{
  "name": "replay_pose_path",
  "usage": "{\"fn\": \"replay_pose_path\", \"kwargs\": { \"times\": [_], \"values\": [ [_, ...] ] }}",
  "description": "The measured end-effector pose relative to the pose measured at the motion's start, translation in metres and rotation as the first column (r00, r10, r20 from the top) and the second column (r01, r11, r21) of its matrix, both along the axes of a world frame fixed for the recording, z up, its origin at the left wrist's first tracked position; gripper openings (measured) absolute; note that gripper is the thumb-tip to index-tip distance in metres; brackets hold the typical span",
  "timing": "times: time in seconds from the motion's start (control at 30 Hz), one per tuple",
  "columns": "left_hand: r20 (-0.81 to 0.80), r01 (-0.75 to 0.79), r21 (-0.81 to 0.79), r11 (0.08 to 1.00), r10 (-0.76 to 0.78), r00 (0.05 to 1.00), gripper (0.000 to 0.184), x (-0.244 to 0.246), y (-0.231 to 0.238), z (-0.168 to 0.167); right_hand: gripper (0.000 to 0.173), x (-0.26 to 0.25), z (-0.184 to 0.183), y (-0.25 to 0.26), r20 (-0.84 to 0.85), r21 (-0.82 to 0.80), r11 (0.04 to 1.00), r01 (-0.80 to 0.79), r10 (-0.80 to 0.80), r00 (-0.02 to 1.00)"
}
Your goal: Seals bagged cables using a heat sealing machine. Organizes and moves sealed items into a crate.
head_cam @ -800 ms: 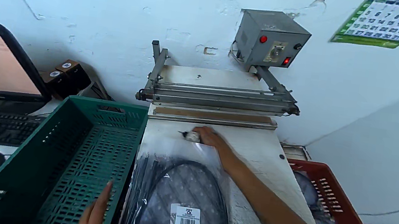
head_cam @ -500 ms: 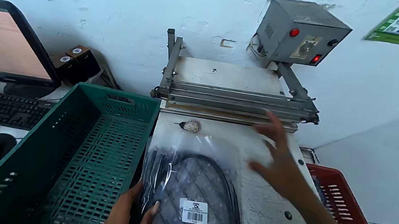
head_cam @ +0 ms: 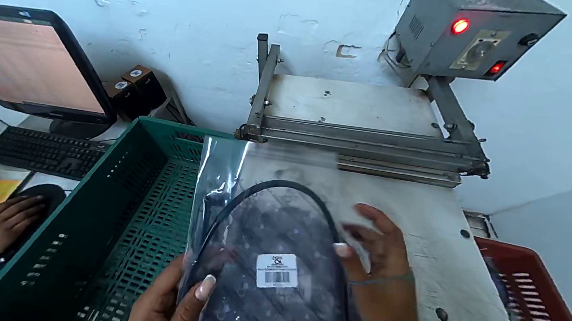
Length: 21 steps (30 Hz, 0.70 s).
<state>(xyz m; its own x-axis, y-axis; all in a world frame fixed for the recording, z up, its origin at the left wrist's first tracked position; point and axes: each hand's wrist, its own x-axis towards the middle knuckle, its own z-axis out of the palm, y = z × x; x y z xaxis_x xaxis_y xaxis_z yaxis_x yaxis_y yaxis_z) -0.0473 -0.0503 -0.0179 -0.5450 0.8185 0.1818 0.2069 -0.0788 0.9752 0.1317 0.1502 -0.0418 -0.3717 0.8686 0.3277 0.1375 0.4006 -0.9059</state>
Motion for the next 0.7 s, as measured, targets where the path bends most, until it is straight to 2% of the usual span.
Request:
{"fn": "replay_pose_path", "kwargs": {
  "times": [0.03,0.07,0.1,0.17,0.23,0.27,0.37,0.53,0.6,0.7],
  "values": [
    [0.154,0.095,0.083,0.992,-0.107,0.982,0.036,-0.007,0.005,0.002,0.050,0.006,0.009,0.002,-0.124,-0.194,0.975,-0.105,0.081,0.989],
    [0.251,0.168,0.135,0.976,-0.198,0.947,0.039,-0.015,0.016,0.004,0.035,0.010,0.017,0.002,-0.211,-0.317,0.927,-0.199,0.136,0.968],
    [0.312,0.169,0.129,0.977,-0.202,0.928,0.038,-0.022,0.031,0.007,0.026,0.012,0.024,0.003,-0.231,-0.372,0.897,-0.240,0.161,0.960],
    [0.412,0.022,-0.020,1.000,-0.012,0.911,0.024,-0.026,0.066,0.023,0.036,0.015,0.032,0.008,-0.197,-0.388,0.897,-0.212,0.144,0.970],
    [0.442,-0.074,-0.188,0.979,0.152,0.884,0.031,-0.024,0.099,0.043,0.041,0.021,0.032,0.019,-0.161,-0.397,0.902,-0.171,0.115,0.980],
    [0.447,-0.077,-0.224,0.972,0.172,0.878,0.034,-0.024,0.112,0.048,0.038,0.023,0.032,0.025,-0.150,-0.390,0.907,-0.159,0.108,0.983],
    [0.503,-0.014,-0.259,0.966,0.147,0.852,0.036,-0.020,0.136,0.053,0.035,0.034,0.030,0.042,-0.123,-0.374,0.920,-0.117,0.076,0.990],
    [0.706,0.124,-0.260,0.958,0.100,0.701,0.033,-0.003,0.158,0.059,0.027,0.064,0.029,0.054,0.062,-0.129,0.991,0.019,-0.011,0.998],
    [0.727,0.163,-0.254,0.953,0.077,0.682,0.030,0.007,0.169,0.058,0.026,0.079,0.022,0.062,0.038,-0.156,0.987,0.022,-0.016,0.999],
    [0.706,0.273,-0.227,0.935,-0.035,0.708,0.032,0.016,0.186,0.054,0.024,0.095,0.019,0.077,-0.071,-0.313,0.949,-0.036,0.014,0.997]
  ]
}}
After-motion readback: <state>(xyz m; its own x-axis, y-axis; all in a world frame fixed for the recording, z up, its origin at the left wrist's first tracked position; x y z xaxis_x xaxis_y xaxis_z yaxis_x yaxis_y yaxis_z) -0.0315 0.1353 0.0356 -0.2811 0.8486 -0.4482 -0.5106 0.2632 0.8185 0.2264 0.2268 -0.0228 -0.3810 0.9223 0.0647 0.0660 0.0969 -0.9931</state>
